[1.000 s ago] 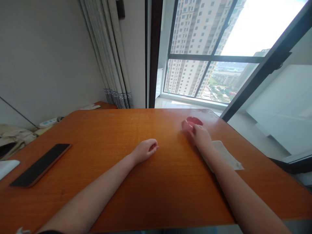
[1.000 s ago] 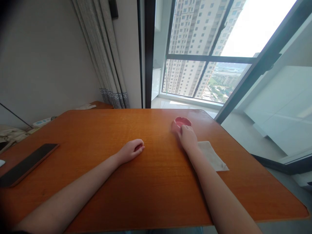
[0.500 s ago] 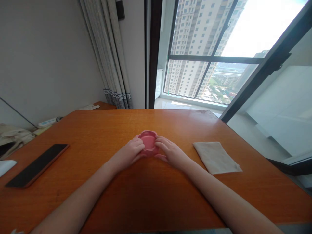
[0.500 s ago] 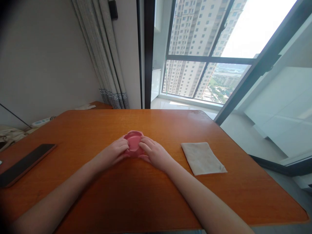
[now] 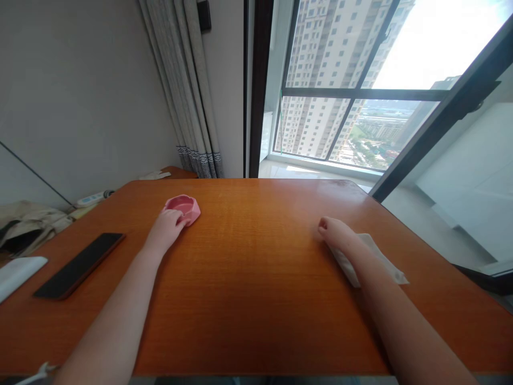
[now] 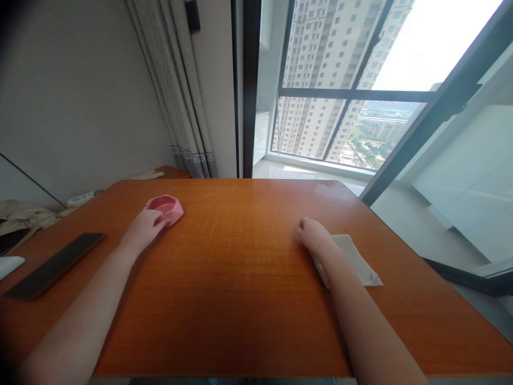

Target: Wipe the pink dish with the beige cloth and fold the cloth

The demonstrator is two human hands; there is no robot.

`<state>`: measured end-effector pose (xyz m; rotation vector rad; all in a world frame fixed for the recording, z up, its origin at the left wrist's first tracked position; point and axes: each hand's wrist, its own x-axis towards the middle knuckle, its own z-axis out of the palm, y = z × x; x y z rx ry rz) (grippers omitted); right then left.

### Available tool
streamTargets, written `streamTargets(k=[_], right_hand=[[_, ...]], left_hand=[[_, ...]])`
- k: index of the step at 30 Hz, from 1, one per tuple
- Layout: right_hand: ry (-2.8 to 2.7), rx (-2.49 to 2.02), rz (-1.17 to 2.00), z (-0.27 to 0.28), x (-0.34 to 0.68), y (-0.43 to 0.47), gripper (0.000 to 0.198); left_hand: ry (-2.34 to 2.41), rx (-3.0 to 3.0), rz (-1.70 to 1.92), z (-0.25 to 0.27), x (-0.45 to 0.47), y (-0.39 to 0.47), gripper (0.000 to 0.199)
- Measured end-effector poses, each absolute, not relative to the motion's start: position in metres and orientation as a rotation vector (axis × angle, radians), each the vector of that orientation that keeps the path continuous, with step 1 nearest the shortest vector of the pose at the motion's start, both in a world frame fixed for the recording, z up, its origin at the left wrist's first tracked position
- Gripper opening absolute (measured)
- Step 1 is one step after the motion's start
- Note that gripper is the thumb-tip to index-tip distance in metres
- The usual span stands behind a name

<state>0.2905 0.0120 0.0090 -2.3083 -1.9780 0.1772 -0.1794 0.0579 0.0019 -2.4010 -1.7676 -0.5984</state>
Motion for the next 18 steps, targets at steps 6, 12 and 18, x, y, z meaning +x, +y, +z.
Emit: streamTargets(k=[6, 12, 18], right_hand=[[-1.894, -2.583, 0.363, 0.021, 0.337, 0.001, 0.009], [-1.691, -2.446, 0.955, 0.017, 0.32, -0.005, 0.027], [-1.731, -1.933, 1.079, -0.007, 0.224, -0.008, 0.031]], left_hand=[[-1.816, -2.422, -0.59, -0.002, -0.18, 0.06, 0.03], [-1.836, -2.43, -0.55, -0.003, -0.182, 0.059, 0.033], [-1.861, -2.41, -0.516, 0.005, -0.179, 0.056, 0.031]])
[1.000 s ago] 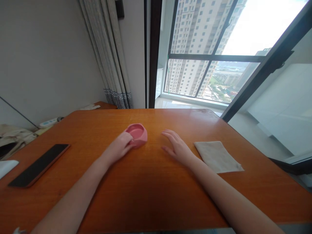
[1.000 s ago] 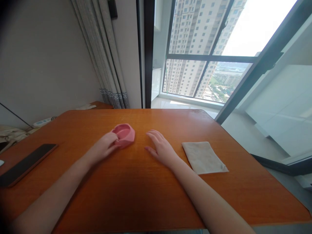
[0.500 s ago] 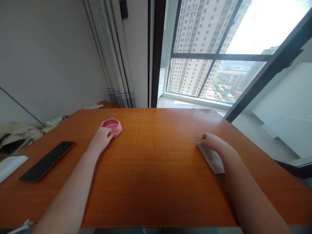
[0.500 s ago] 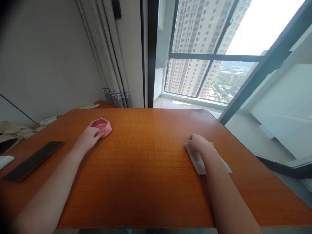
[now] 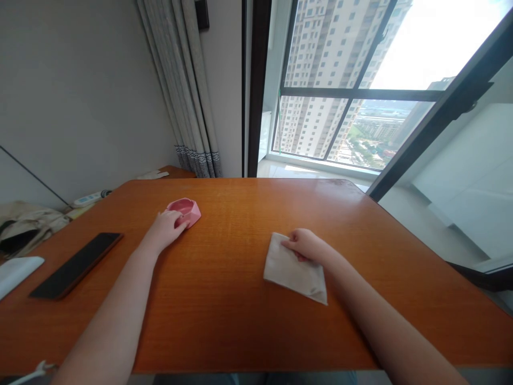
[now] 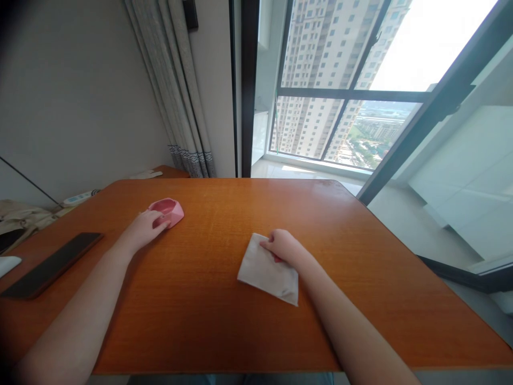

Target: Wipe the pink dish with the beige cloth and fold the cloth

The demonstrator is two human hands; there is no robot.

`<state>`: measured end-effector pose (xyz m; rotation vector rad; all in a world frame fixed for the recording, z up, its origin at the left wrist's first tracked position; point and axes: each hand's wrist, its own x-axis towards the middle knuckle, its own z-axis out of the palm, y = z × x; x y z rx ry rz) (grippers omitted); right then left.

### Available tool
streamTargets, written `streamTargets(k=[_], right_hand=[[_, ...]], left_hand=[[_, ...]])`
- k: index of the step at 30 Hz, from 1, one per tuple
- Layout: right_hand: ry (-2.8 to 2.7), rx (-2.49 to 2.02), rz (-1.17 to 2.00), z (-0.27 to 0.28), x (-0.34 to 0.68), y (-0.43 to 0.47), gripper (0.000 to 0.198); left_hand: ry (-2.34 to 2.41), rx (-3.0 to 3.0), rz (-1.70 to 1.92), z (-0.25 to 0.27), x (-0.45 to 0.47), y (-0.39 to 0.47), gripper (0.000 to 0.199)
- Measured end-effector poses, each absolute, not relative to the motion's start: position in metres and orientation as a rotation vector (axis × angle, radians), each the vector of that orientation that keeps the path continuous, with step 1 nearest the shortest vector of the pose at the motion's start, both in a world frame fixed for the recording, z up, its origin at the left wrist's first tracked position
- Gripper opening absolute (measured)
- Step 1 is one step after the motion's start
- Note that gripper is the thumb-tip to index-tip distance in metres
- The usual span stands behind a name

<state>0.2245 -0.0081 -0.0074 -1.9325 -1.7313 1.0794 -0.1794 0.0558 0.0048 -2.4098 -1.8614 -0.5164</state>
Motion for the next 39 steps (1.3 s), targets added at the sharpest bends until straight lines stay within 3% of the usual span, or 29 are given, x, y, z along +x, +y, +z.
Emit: streamTargets(k=[3, 5, 8, 13, 25, 32, 39], right_hand=[[-1.495, -1.513, 1.393, -0.016, 0.181, -0.015, 0.024], [-1.433, -1.277, 1.483, -0.017, 0.168, -0.018, 0.024], [-1.437, -1.159, 1.229, -0.015, 0.176, -0.013, 0.03], [-1.313, -1.289, 0.898, -0.024, 0.216, 0.011, 0.034], [-1.373, -1.321, 0.892, -0.046, 0.216, 0.024, 0.024], [-1.528, -1.398, 0.725, -0.047, 0.211, 0.021, 0.022], [-1.592, -1.578, 0.526, -0.047, 0.203, 0.025, 0.02]], left_hand=[[-1.729, -2.33, -0.767, 0.012, -0.148, 0.04, 0.04], [-1.546, -2.468, -0.919, 0.012, -0.11, 0.022, 0.035], [-1.181, -2.963, -0.81, 0.004, -0.048, -0.008, 0.032], [-1.08, -3.185, -0.382, -0.025, -0.007, -0.027, 0.055], [-1.541, -2.82, -0.225, -0.04, -0.149, -0.036, 0.056], [-1.827, -2.605, -0.371, -0.05, -0.256, -0.033, 0.054], [-1.805, -2.503, -0.528, -0.024, -0.225, -0.025, 0.039]])
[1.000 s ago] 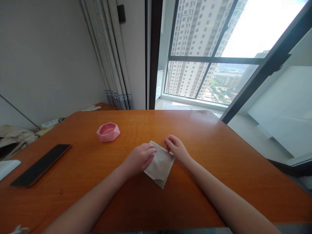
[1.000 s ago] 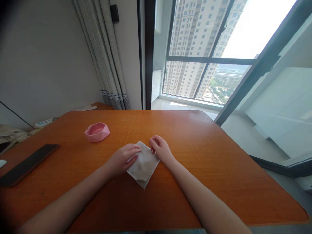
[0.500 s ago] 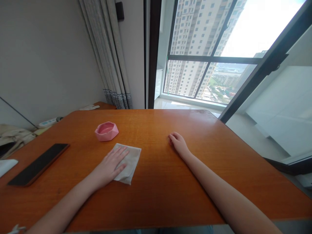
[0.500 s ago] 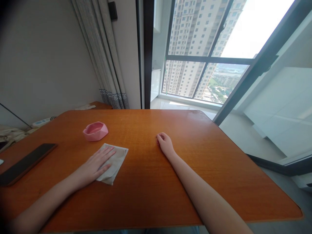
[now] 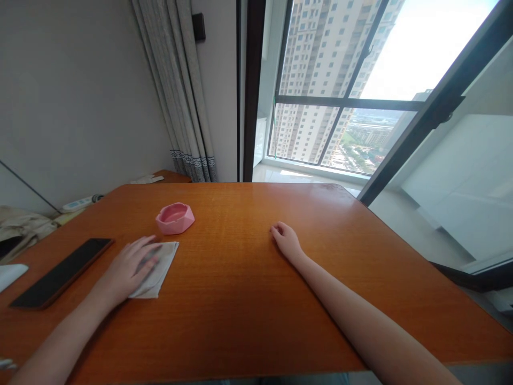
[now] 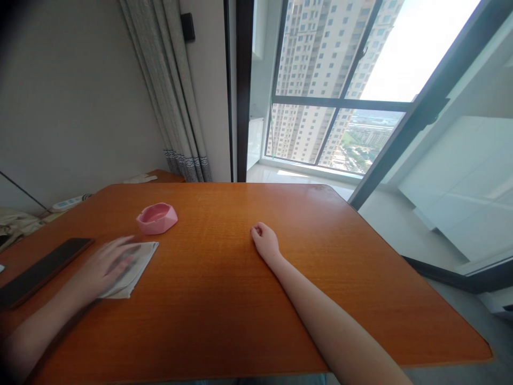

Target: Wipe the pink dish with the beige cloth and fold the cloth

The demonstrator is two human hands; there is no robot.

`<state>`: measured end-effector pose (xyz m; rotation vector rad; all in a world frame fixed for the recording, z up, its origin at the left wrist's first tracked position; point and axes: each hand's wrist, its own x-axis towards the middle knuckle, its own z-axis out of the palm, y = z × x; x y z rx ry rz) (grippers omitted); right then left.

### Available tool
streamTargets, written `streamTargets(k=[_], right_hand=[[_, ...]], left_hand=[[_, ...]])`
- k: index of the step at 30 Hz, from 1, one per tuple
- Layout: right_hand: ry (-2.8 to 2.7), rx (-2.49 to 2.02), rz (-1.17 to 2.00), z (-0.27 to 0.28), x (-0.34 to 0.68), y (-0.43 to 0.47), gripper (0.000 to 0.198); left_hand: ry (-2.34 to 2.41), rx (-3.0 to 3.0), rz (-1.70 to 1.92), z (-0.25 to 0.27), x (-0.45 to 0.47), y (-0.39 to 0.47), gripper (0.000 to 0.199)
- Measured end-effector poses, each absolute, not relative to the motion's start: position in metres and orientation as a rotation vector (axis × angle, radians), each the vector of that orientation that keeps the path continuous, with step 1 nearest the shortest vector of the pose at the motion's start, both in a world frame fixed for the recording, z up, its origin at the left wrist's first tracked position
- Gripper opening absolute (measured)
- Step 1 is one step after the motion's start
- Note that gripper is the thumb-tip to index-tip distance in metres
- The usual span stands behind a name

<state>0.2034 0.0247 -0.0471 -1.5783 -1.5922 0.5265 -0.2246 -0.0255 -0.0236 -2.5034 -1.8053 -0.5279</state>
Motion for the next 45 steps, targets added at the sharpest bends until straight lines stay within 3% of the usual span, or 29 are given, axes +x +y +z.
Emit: streamTargets(k=[3, 10, 14, 18, 38, 41, 45], right_hand=[[-1.643, -1.66, 0.443, -0.045, 0.19, 0.029, 0.011], [-1.832, -1.341, 0.622, -0.05, 0.181, 0.035, 0.042], [-1.92, -1.32, 0.536, -0.049, 0.185, 0.033, 0.041], [-2.047, -1.356, 0.46, -0.043, 0.183, 0.029, 0.03], [-2.052, -1.354, 0.464, -0.04, 0.182, 0.027, 0.031], [-1.997, -1.35, 0.511, -0.042, 0.184, 0.029, 0.031], [-1.983, -1.342, 0.53, -0.044, 0.186, 0.031, 0.029]], left_hand=[[-1.671, -2.683, -0.688, -0.014, -0.153, -0.027, 0.034], [-1.354, -3.028, -0.823, -0.024, 0.006, 0.015, 0.032], [-1.199, -3.092, -0.799, -0.029, 0.041, 0.039, 0.022], [-1.187, -3.094, -0.715, -0.032, 0.042, 0.042, 0.016], [-1.165, -3.079, -0.668, -0.029, 0.035, 0.041, 0.015], [-1.229, -2.82, -0.713, -0.016, 0.013, 0.044, 0.024], [-1.66, -2.149, -0.755, 0.0, -0.043, 0.049, 0.048]])
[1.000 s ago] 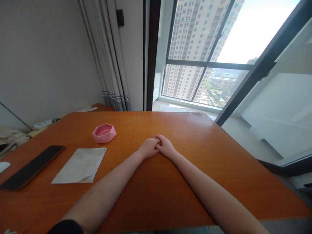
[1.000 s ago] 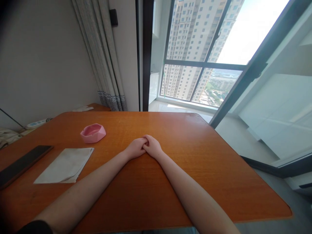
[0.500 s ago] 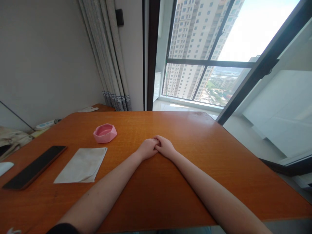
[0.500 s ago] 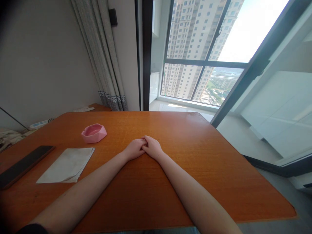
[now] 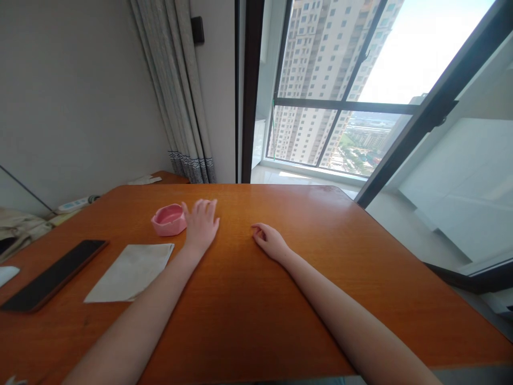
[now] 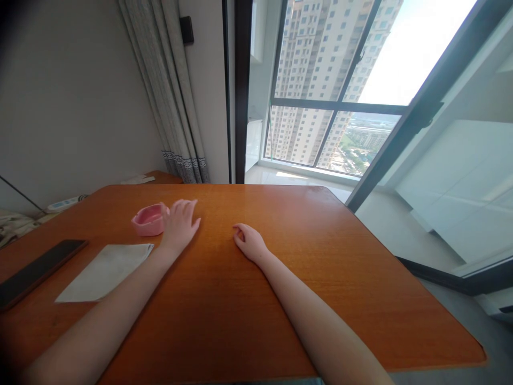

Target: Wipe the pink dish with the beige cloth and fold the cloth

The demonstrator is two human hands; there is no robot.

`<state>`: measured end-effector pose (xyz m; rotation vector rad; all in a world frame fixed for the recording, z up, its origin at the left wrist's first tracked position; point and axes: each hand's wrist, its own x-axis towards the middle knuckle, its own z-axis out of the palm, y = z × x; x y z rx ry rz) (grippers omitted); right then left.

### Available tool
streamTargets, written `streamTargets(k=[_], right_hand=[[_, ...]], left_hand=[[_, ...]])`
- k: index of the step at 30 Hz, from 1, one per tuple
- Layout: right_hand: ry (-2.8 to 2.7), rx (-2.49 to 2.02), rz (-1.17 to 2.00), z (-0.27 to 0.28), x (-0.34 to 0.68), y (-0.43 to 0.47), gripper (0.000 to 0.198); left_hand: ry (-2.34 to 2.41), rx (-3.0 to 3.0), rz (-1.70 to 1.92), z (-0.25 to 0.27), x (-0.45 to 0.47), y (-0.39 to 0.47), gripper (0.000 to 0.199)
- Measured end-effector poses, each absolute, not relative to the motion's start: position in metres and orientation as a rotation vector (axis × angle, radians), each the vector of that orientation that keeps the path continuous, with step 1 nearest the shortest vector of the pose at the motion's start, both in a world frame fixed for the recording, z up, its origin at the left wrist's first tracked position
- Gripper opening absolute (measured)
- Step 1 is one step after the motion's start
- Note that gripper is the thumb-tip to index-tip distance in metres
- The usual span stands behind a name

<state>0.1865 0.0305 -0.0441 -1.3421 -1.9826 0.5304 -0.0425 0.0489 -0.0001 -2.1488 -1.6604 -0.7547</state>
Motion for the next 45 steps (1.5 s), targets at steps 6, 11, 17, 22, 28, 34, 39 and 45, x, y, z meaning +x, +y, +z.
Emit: streamTargets(k=[6, 11, 17, 22, 28, 34, 39, 45], right_hand=[[-2.074, -1.334, 0.444, -0.043, 0.185, 0.029, 0.019], [-2.039, -1.34, 0.467, -0.043, 0.186, 0.029, 0.019], [-1.979, -1.325, 0.456, -0.049, 0.186, 0.032, 0.026], [-1.771, -1.285, 0.531, -0.056, 0.188, 0.037, 0.035], [-1.772, -1.152, 0.554, -0.048, 0.185, 0.03, 0.045], [-1.962, -1.118, 0.466, -0.038, 0.18, 0.019, 0.045], [-1.97, -1.15, 0.474, -0.036, 0.179, 0.017, 0.028], [-1.965, -1.126, 0.509, -0.034, 0.181, 0.017, 0.025]], left_hand=[[-2.117, -1.938, -0.421, -0.006, -0.118, 0.057, 0.062], [-2.143, -1.994, -0.362, -0.007, -0.126, 0.063, 0.04], [-1.781, -2.29, -0.632, 0.002, -0.092, 0.052, 0.032], [-1.463, -2.568, -0.82, 0.003, -0.043, 0.03, 0.02], [-1.236, -2.818, -0.848, -0.008, -0.007, 0.015, 0.02], [-1.138, -2.956, -0.819, -0.012, -0.004, 0.011, 0.024], [-1.113, -2.988, -0.754, -0.01, -0.002, 0.01, 0.024], [-1.503, -2.762, -0.773, 0.02, -0.049, 0.001, 0.043]])
